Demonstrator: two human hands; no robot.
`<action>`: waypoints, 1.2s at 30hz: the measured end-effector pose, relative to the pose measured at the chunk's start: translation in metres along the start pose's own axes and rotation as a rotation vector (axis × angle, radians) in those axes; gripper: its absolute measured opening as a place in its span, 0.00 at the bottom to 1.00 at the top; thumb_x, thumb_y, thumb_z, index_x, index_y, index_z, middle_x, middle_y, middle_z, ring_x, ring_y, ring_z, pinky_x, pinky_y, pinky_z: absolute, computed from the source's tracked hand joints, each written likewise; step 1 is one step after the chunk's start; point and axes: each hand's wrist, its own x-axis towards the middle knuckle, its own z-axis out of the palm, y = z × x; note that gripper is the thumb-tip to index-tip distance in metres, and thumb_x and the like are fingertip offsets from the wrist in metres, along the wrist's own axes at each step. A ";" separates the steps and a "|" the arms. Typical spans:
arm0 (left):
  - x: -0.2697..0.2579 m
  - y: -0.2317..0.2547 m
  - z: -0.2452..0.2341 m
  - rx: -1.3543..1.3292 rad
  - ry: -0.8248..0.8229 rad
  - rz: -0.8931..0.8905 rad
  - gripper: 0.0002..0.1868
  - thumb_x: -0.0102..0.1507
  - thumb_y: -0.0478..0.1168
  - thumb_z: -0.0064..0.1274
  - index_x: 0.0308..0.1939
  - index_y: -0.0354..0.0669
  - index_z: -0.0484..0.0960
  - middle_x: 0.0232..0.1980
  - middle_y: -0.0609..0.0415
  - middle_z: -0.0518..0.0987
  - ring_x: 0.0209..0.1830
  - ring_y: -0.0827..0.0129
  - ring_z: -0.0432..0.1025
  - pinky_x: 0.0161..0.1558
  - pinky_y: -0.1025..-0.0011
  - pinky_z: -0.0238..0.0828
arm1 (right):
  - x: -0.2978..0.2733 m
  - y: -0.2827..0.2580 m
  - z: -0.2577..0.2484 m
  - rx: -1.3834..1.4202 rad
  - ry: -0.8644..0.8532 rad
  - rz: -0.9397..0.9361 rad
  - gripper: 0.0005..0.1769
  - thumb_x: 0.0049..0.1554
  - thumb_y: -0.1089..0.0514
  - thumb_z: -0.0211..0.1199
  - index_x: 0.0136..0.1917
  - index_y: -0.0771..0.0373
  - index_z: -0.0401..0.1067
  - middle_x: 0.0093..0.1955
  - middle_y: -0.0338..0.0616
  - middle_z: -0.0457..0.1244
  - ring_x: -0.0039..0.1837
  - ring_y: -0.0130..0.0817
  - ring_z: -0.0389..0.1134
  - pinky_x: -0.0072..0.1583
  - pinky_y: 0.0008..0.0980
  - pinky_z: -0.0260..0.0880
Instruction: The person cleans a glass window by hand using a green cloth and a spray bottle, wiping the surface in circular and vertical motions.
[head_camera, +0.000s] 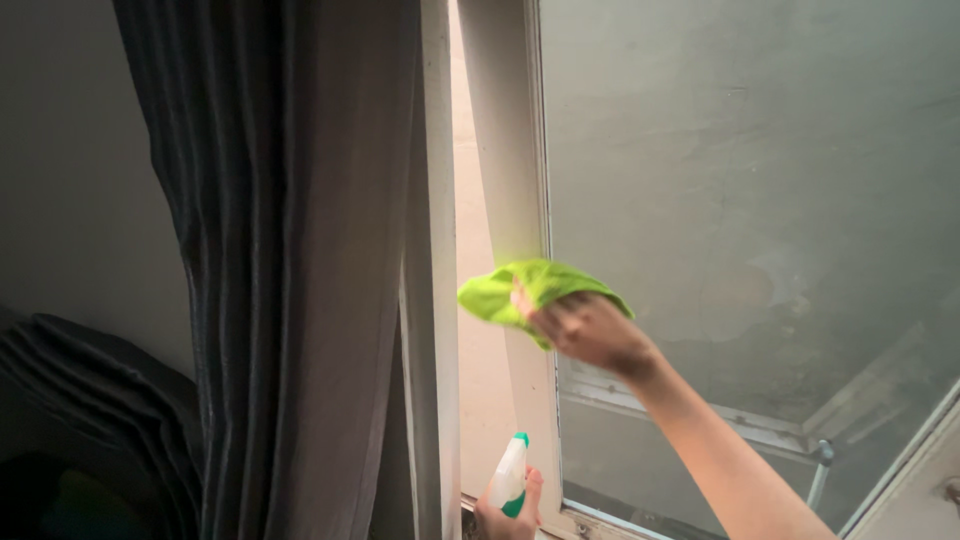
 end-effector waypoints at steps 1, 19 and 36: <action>0.001 0.000 -0.001 0.021 -0.006 0.013 0.08 0.58 0.35 0.65 0.37 0.32 0.86 0.22 0.52 0.82 0.13 0.75 0.72 0.19 0.74 0.68 | -0.003 0.006 -0.004 -0.001 -0.001 0.000 0.29 0.65 0.65 0.63 0.77 0.70 0.65 0.53 0.45 0.68 0.52 0.30 0.69 0.55 0.35 0.71; -0.014 -0.058 -0.002 0.061 0.107 -0.197 0.10 0.53 0.35 0.67 0.37 0.37 0.89 0.22 0.50 0.83 0.14 0.71 0.72 0.21 0.71 0.70 | -0.033 0.050 -0.050 -0.304 0.124 0.156 0.34 0.60 0.40 0.67 0.76 0.47 0.69 0.80 0.36 0.56 0.79 0.36 0.56 0.75 0.45 0.61; -0.013 -0.151 -0.003 0.134 -0.139 0.189 0.28 0.62 0.39 0.61 0.66 0.39 0.76 0.30 0.60 0.81 0.26 0.83 0.70 0.32 0.80 0.69 | -0.015 0.028 -0.024 0.057 0.478 0.540 0.27 0.65 0.67 0.60 0.75 0.48 0.69 0.76 0.36 0.61 0.82 0.42 0.57 0.83 0.57 0.51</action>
